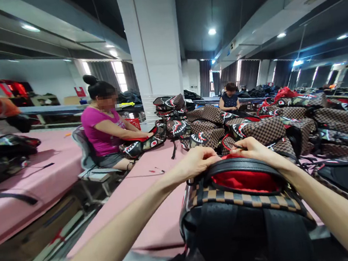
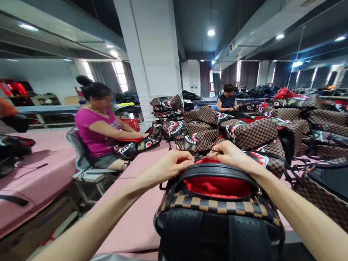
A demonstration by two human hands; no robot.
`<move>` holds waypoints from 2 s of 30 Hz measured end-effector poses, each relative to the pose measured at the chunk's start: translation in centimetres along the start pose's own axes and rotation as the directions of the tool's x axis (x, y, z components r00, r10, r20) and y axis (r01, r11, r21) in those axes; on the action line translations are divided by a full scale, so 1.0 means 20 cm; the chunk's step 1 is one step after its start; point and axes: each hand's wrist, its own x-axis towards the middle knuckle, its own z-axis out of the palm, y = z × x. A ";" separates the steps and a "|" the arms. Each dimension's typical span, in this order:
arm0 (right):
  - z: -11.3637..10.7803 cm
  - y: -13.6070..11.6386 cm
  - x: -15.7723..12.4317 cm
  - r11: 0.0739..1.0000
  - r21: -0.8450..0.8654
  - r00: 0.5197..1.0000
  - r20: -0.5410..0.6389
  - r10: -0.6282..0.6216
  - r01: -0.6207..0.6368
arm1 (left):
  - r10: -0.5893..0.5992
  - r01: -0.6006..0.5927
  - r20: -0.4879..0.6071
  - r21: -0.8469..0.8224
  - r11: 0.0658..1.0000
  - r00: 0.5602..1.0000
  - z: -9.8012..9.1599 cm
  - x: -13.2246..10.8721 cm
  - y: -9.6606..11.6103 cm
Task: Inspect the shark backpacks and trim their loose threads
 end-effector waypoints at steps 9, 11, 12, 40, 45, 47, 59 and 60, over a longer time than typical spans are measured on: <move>-0.09 -0.07 -0.09 0.976 0.151 0.987 0.063 0.147 -0.155 | 0.027 -0.021 -0.115 0.058 0.998 0.993 0.07 0.01 0.02; -0.15 -0.06 -0.15 0.969 0.150 0.977 0.110 0.183 -0.198 | -0.027 0.021 -0.131 -0.051 0.998 0.991 0.08 0.01 0.00; -0.17 -0.04 -0.19 0.962 0.154 0.972 0.111 0.208 -0.224 | -0.054 0.040 -0.127 -0.106 0.994 0.990 0.09 0.02 -0.01; -0.06 0.11 -0.43 0.881 0.458 0.772 -0.515 0.373 -0.120 | -0.149 0.064 0.579 0.164 0.984 0.801 0.13 0.15 0.20; 0.05 0.03 -0.72 0.822 0.469 0.786 -0.350 0.509 -0.324 | 0.014 -0.004 0.425 -0.026 1.000 0.905 0.14 0.18 0.16; 0.12 -0.03 -0.72 0.733 0.561 0.776 -0.233 0.587 -0.385 | 0.035 0.019 0.405 -0.130 0.991 0.914 0.16 0.18 0.17; 0.27 -0.03 -0.60 0.508 0.842 0.900 -0.068 0.430 -0.179 | 0.020 -0.010 0.343 -0.031 0.999 0.939 0.16 0.09 0.13; 0.26 -0.02 -0.60 0.517 0.837 0.896 -0.080 0.438 -0.178 | 0.033 -0.030 0.346 -0.015 0.999 0.938 0.15 0.08 0.14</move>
